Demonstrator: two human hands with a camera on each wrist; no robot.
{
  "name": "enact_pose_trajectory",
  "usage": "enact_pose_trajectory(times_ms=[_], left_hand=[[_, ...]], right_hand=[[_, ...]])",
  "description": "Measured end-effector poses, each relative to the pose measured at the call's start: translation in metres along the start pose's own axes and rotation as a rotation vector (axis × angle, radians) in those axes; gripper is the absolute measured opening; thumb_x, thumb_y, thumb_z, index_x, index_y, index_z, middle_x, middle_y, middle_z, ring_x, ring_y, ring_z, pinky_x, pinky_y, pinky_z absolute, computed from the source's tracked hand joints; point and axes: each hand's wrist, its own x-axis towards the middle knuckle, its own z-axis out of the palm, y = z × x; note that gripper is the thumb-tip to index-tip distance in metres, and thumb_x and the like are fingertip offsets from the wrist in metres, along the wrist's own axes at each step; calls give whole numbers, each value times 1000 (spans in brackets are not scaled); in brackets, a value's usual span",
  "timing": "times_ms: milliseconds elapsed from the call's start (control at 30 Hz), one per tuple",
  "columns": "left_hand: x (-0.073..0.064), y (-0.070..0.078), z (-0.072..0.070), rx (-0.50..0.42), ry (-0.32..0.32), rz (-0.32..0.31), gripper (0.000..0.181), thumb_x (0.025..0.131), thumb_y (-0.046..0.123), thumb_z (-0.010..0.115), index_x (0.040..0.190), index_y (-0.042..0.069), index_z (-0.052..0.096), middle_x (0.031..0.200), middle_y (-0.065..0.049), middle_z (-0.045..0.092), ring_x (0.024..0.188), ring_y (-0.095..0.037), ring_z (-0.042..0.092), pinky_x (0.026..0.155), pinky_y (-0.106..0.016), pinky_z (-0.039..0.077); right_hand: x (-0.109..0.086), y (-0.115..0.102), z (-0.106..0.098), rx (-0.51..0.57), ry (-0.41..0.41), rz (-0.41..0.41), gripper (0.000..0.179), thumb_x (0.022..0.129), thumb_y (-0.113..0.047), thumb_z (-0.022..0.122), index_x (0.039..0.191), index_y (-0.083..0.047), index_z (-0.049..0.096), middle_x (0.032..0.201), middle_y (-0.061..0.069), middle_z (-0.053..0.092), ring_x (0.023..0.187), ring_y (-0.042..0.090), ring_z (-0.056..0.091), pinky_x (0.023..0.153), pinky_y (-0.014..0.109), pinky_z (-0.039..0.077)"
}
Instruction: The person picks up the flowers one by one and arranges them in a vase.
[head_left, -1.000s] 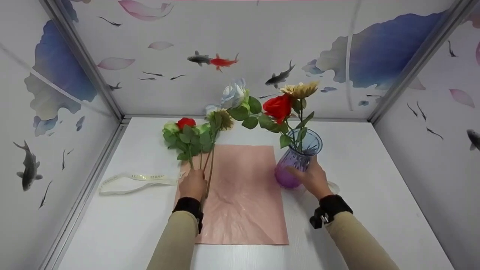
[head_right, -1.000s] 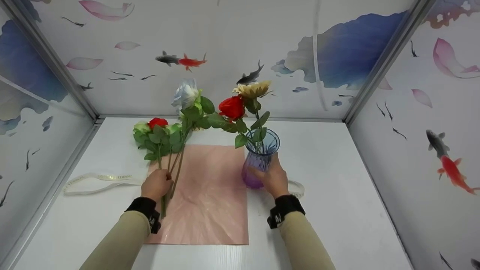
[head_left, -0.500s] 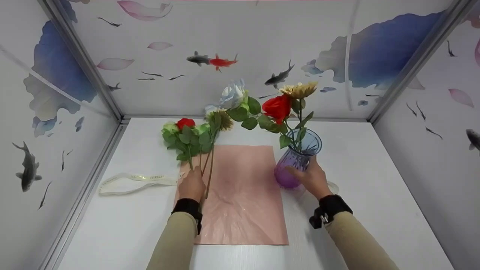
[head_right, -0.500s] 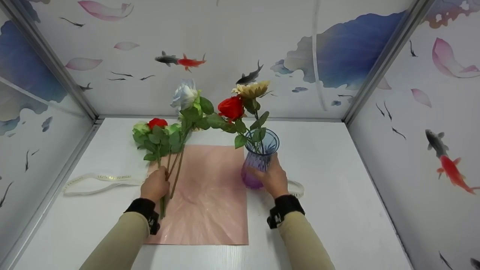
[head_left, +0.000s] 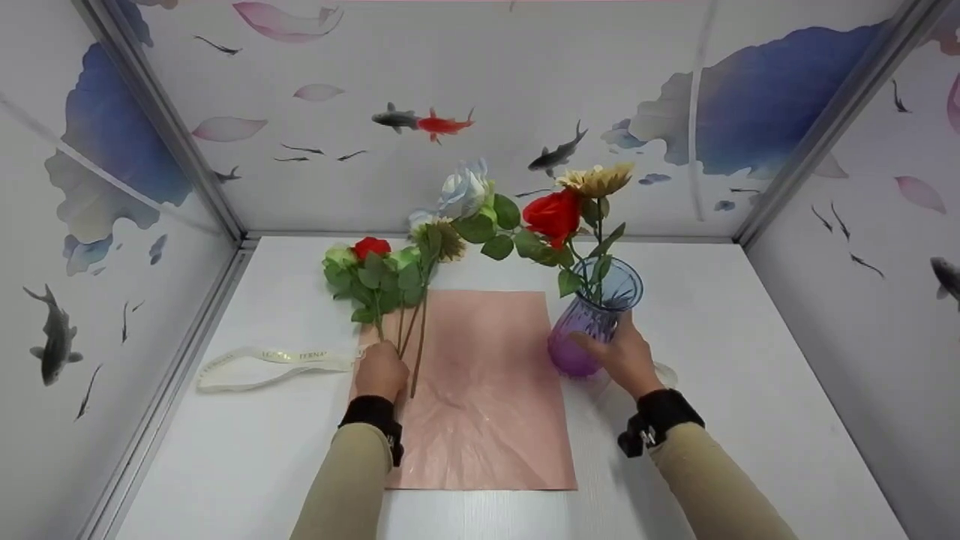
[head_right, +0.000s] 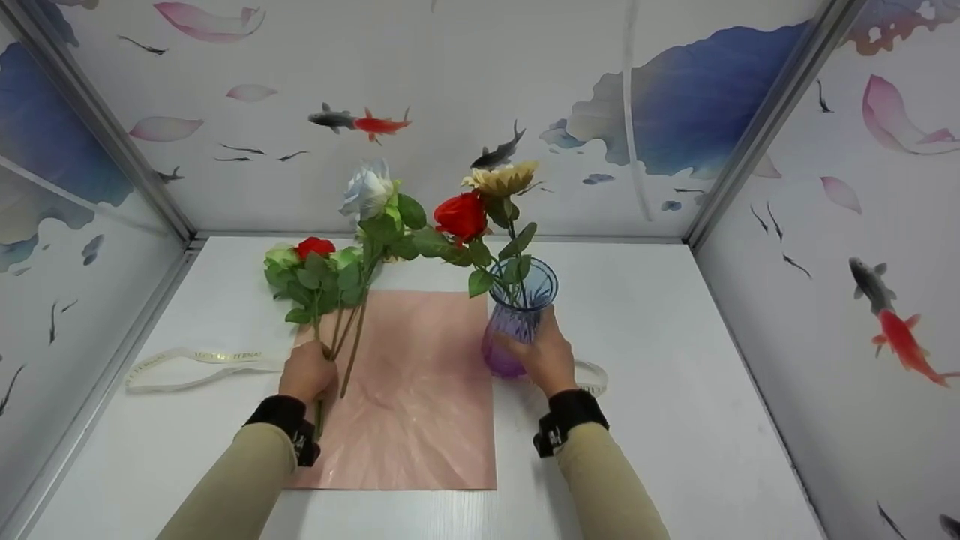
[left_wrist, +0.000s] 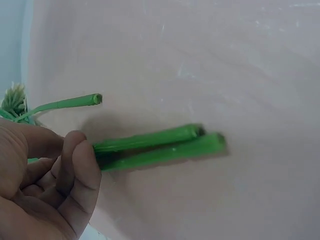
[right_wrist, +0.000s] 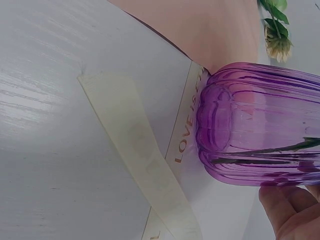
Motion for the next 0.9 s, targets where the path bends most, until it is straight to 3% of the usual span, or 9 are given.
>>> enact_pose_trajectory(times_ms=[167,467,733,900], left_hand=[[1,-2,-3,-37,-9,-31,13,90,-3,58,84,-4,69,78,-18,67,66,-29,63,58,-41,53],[-1,-5,-11,-74,-56,-33,14,95,0,53,87,-1,65,75,-20,64,63,-34,65,49,-40,50],[-3,-8,-17,-8,-12,30,23,95,3,56,114,-6,65,97,-22,68,84,-41,70,68,-50,57],[-6,-12,-22,32,38,104,24,95,4,56,115,-6,65,100,-23,67,86,-42,69,71,-54,56]], right_hand=[[0,0,0,4,-8,5,126,79,-71,75,163,-9,4,160,27,35,144,46,39,115,59,34],[-1,0,0,-2,-9,1,124,80,-69,75,162,-10,4,160,27,35,144,47,39,114,60,35],[2,-2,-2,18,-29,22,129,78,-72,75,163,-11,0,162,26,32,146,46,36,115,62,32],[1,-2,-1,17,-20,16,123,80,-66,77,163,-13,3,161,25,33,145,46,38,115,61,33]])
